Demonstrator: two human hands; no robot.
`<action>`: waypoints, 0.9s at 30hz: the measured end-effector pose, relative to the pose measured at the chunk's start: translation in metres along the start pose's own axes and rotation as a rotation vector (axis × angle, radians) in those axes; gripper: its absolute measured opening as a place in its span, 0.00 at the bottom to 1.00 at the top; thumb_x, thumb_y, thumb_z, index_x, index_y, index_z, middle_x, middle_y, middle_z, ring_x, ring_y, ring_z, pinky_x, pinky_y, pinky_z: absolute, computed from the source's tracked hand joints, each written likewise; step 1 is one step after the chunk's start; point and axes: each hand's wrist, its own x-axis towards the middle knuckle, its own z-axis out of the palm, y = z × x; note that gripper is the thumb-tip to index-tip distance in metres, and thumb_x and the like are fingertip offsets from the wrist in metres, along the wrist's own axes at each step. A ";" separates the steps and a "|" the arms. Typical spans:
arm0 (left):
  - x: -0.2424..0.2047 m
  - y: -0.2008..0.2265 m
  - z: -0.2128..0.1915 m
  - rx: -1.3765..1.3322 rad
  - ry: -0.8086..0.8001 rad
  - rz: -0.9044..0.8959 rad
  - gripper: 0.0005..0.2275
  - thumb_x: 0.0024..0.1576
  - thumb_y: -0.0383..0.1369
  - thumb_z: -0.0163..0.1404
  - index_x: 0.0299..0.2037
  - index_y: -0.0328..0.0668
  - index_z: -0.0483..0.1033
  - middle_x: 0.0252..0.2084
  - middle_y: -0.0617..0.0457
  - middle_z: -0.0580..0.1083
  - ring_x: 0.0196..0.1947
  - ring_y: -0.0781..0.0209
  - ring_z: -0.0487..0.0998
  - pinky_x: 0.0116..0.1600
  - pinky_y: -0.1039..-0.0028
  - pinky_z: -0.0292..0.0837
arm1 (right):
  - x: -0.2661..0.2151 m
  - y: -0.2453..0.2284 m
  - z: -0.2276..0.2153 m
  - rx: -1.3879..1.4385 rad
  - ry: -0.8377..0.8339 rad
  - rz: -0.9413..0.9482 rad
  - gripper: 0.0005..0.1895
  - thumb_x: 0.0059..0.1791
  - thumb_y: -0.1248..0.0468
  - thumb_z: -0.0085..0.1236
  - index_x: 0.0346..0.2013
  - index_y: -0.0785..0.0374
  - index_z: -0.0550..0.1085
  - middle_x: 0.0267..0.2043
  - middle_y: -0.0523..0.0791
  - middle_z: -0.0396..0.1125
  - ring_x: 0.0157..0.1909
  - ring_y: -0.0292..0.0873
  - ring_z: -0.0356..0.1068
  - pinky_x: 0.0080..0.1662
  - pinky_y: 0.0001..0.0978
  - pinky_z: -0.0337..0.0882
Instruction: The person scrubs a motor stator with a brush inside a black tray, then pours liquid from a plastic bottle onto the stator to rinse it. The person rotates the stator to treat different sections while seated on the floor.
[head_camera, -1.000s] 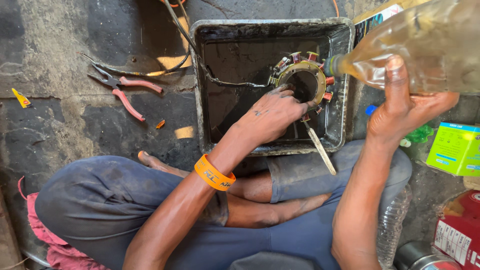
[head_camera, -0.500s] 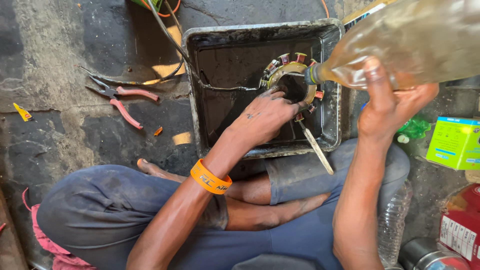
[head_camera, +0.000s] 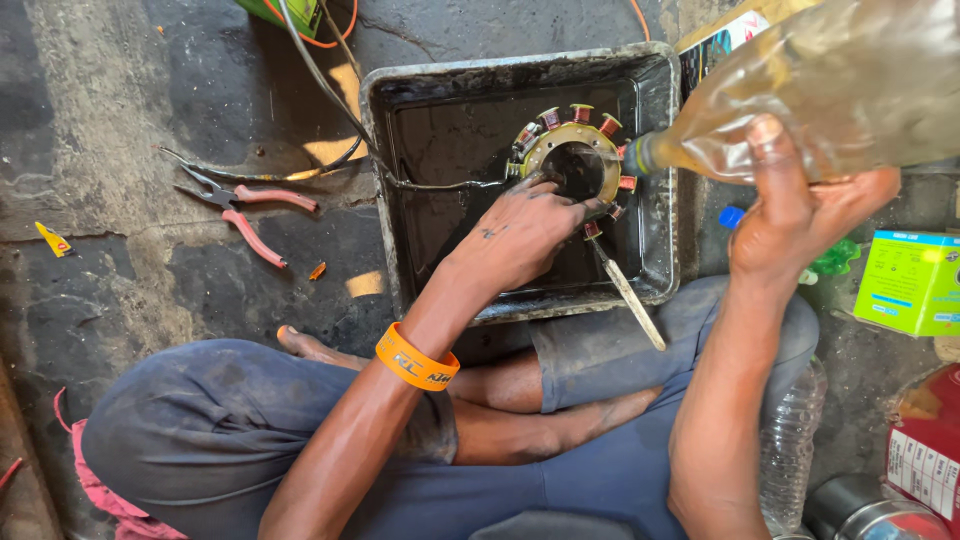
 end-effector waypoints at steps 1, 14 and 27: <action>0.000 -0.001 0.000 -0.019 -0.003 -0.006 0.25 0.48 0.19 0.51 0.59 0.43 0.75 0.36 0.45 0.79 0.43 0.43 0.78 0.52 0.58 0.72 | 0.000 -0.001 0.000 0.005 0.000 0.003 0.25 0.55 0.71 0.68 0.63 0.78 0.68 0.58 0.56 0.70 0.56 0.46 0.72 0.61 0.36 0.72; 0.010 0.001 -0.029 -0.455 0.064 -0.247 0.20 0.50 0.29 0.61 0.55 0.43 0.77 0.37 0.43 0.80 0.36 0.43 0.80 0.43 0.61 0.74 | 0.006 0.009 -0.010 0.231 0.138 0.028 0.26 0.54 0.75 0.64 0.63 0.73 0.64 0.58 0.55 0.65 0.56 0.47 0.68 0.61 0.38 0.69; 0.011 0.008 -0.050 -0.696 0.225 -0.390 0.15 0.63 0.30 0.50 0.58 0.35 0.75 0.35 0.49 0.81 0.30 0.70 0.78 0.37 0.75 0.75 | -0.007 -0.001 -0.008 0.242 0.206 -0.053 0.29 0.52 0.73 0.64 0.64 0.70 0.60 0.64 0.57 0.60 0.61 0.49 0.64 0.64 0.41 0.68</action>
